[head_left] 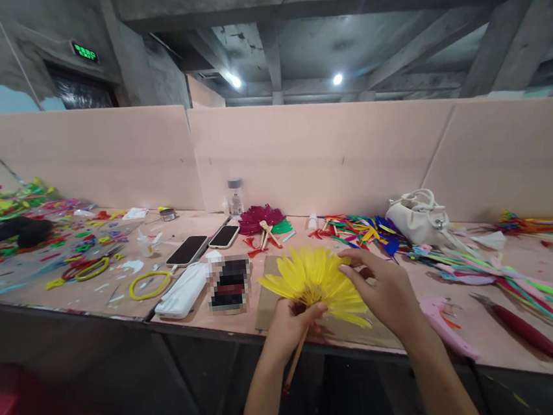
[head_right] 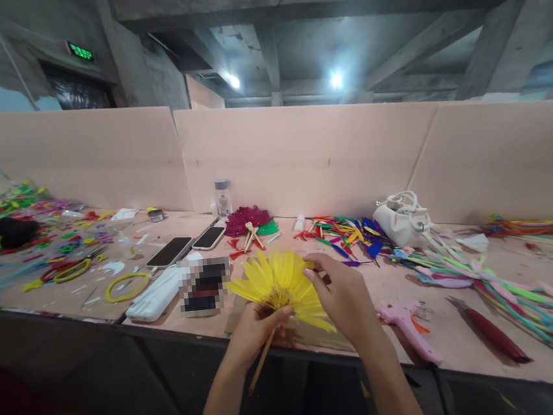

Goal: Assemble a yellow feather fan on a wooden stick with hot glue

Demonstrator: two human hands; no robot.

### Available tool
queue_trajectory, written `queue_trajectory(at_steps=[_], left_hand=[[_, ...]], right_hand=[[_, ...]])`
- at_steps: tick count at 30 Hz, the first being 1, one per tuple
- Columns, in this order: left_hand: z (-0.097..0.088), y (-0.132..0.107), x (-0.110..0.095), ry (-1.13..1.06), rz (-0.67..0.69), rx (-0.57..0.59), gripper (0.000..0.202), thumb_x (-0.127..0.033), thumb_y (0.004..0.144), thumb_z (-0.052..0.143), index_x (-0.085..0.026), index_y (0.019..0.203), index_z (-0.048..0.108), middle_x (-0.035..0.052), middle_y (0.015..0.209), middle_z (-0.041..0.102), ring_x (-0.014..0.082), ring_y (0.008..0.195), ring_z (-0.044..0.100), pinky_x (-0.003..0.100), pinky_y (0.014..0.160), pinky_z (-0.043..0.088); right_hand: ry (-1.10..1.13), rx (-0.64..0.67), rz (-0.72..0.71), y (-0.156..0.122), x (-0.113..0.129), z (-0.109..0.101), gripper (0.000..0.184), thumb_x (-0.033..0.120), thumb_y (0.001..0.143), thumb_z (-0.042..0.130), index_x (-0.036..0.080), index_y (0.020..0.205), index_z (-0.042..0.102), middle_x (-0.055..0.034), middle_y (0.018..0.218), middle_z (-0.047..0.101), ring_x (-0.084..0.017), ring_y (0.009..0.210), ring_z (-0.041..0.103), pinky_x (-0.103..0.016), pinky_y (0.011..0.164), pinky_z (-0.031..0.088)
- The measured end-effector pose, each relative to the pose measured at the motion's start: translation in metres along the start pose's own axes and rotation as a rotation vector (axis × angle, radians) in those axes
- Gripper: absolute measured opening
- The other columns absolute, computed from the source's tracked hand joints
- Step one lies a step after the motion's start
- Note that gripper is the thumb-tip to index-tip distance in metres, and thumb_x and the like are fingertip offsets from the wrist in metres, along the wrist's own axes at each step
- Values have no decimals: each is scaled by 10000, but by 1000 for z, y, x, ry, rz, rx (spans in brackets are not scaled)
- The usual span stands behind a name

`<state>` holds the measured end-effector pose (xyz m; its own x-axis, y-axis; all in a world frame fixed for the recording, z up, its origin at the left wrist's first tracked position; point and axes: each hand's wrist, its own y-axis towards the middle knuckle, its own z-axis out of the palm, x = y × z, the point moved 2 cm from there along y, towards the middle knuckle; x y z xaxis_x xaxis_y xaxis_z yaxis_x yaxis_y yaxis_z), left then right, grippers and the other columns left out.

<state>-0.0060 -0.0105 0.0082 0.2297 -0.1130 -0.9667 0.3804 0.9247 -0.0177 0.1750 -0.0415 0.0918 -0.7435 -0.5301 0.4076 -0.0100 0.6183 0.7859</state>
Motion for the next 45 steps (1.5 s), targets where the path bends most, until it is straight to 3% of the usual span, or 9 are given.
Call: queue_trajectory(at_steps=[6, 11, 16, 23, 33, 41, 45], left_hand=[[2, -2, -3, -7, 8, -23, 582, -638, 602, 854, -94, 795, 780, 8, 645, 619, 83, 463, 523, 256, 475, 567], [3, -1, -6, 55, 71, -44, 593, -661, 611, 830, -81, 716, 765, -1, 533, 578, 68, 409, 485, 174, 391, 418], [1, 1, -3, 54, 50, -93, 587, -661, 592, 835, -92, 688, 732, 5, 549, 592, 81, 406, 478, 204, 383, 430], [1, 2, -3, 47, 61, -109, 547, -636, 642, 822, -115, 623, 656, -2, 535, 575, 66, 392, 464, 178, 361, 367], [-1, 1, -1, 77, 49, -93, 521, -615, 678, 809, -110, 711, 687, 0, 590, 604, 77, 431, 486, 199, 408, 447], [0, 0, -2, 44, 89, -72, 495, -580, 684, 825, -107, 664, 682, 12, 578, 615, 71, 438, 491, 175, 411, 409], [-1, 0, 1, 39, 46, -81, 483, -578, 688, 820, -107, 773, 751, 8, 620, 629, 86, 482, 521, 196, 452, 475]], right_hand=[[-103, 41, -109, 10, 5, 2, 158, 256, 965, 618, 197, 1092, 691, -49, 955, 705, -218, 794, 635, -345, 727, 516], [-91, 34, -111, 18, 0, 4, 180, 244, 932, 677, 214, 1110, 684, -40, 972, 701, -242, 894, 612, -361, 771, 484], [1, -65, -49, 28, -10, 4, 185, 251, 898, 707, 226, 1080, 685, -2, 919, 712, -193, 748, 570, -295, 621, 446], [106, -163, 101, 29, -12, -1, 175, 359, 946, 639, 223, 1029, 711, -24, 957, 720, -177, 748, 593, -286, 611, 463], [204, 35, 129, 28, -16, 8, 188, 373, 883, 675, 221, 975, 738, -64, 1063, 695, -196, 815, 606, -293, 612, 477], [256, 42, 143, 27, -22, 17, 186, 374, 872, 695, 208, 941, 742, -83, 1111, 698, -196, 821, 626, -290, 616, 476], [266, 17, 147, 28, -21, 17, 181, 374, 871, 698, 210, 929, 748, -79, 1076, 701, -202, 835, 633, -293, 634, 482]])
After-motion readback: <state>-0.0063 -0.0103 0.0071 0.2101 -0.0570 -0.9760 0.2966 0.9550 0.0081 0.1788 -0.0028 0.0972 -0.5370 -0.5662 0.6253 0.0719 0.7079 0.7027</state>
